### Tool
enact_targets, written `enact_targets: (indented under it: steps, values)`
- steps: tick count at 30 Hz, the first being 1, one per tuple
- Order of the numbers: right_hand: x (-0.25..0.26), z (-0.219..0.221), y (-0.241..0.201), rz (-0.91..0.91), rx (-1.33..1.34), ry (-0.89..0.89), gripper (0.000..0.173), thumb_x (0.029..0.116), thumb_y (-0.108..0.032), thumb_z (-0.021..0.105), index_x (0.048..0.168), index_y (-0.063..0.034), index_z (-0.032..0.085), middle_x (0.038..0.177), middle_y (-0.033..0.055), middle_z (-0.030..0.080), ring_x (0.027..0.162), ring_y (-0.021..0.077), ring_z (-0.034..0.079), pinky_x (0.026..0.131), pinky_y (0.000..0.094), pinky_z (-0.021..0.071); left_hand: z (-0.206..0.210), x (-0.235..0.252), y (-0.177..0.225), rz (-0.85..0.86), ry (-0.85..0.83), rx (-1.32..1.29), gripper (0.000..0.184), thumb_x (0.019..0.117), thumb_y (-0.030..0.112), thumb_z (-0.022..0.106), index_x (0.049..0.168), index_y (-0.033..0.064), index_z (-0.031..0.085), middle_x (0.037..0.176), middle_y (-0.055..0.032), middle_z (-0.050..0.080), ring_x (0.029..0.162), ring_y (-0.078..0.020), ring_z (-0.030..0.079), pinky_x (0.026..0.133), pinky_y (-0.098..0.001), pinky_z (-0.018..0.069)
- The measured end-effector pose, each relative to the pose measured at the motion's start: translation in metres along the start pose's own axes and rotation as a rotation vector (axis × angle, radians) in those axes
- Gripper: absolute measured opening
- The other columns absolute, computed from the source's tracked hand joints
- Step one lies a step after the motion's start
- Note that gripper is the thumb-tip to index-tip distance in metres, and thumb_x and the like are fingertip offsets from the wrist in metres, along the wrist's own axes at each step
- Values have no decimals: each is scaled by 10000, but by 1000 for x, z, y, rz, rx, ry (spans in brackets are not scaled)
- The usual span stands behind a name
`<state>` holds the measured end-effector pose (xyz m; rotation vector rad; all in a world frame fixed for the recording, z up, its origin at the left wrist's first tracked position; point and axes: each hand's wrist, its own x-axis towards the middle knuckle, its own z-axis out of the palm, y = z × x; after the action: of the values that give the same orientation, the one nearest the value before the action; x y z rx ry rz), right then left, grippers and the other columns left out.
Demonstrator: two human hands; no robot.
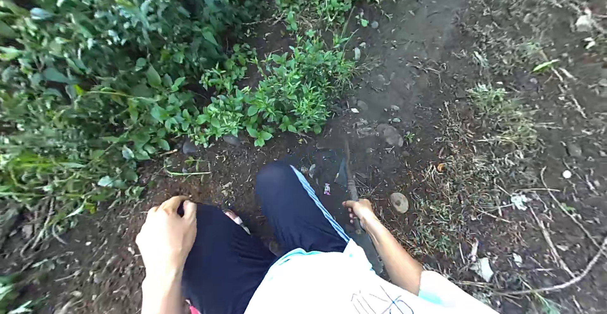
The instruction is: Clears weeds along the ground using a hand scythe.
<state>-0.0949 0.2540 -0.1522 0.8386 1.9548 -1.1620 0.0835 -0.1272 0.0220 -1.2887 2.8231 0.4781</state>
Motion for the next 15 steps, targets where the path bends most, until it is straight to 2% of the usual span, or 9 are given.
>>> enact_targets:
  steps: [2,5,7,9,11,13,15]
  values:
    - [-1,2,-24,-55,68,14,189,969,-120,688,1069,-1,580,659,18,510,470,114,486,447,286,478,0,-5,-2,-18,51,-30,349,1043,229,479,1131,-9,718,1131,-316,683,1109,-533,634,867,-731,437]
    - [6,7,-70,-171,345,56,129,1010,-101,625,1050,1,555,634,16,509,444,101,494,432,264,498,2,-10,-7,-24,107,-52,347,1040,210,477,1136,-20,717,1151,-310,684,1127,-521,635,894,-718,441]
    - [16,13,-91,-238,542,51,108,1033,-99,579,1061,-6,531,642,25,510,459,117,525,467,282,539,4,-13,-8,-30,145,-53,344,1034,204,480,1142,-20,717,1155,-307,682,1126,-514,636,893,-711,444]
    - [33,22,-93,-220,651,14,99,1033,-118,576,1074,-38,536,675,29,518,495,143,543,515,333,567,6,-18,-11,-38,183,-37,338,1021,201,482,1130,-9,724,1157,-304,684,1130,-507,638,890,-703,444]
    - [50,34,-74,-133,616,-55,95,1018,-108,569,1077,-41,538,685,38,522,506,155,550,521,344,569,7,-21,-14,-54,203,-28,331,1016,204,488,1123,6,730,1146,-294,690,1123,-493,643,890,-696,446]
    - [58,40,-43,-9,405,-146,74,993,-60,565,1055,-23,546,647,26,506,470,133,511,473,303,523,8,-23,-15,-60,206,-38,328,1010,219,500,1119,15,733,1130,-296,693,1113,-496,644,897,-700,439]
    - [57,34,-17,152,199,-257,29,987,-62,563,960,-65,552,606,-11,447,450,106,445,450,266,467,3,-22,-14,-42,164,-55,325,996,231,524,1107,8,733,1099,-306,695,1090,-511,645,902,-718,427]
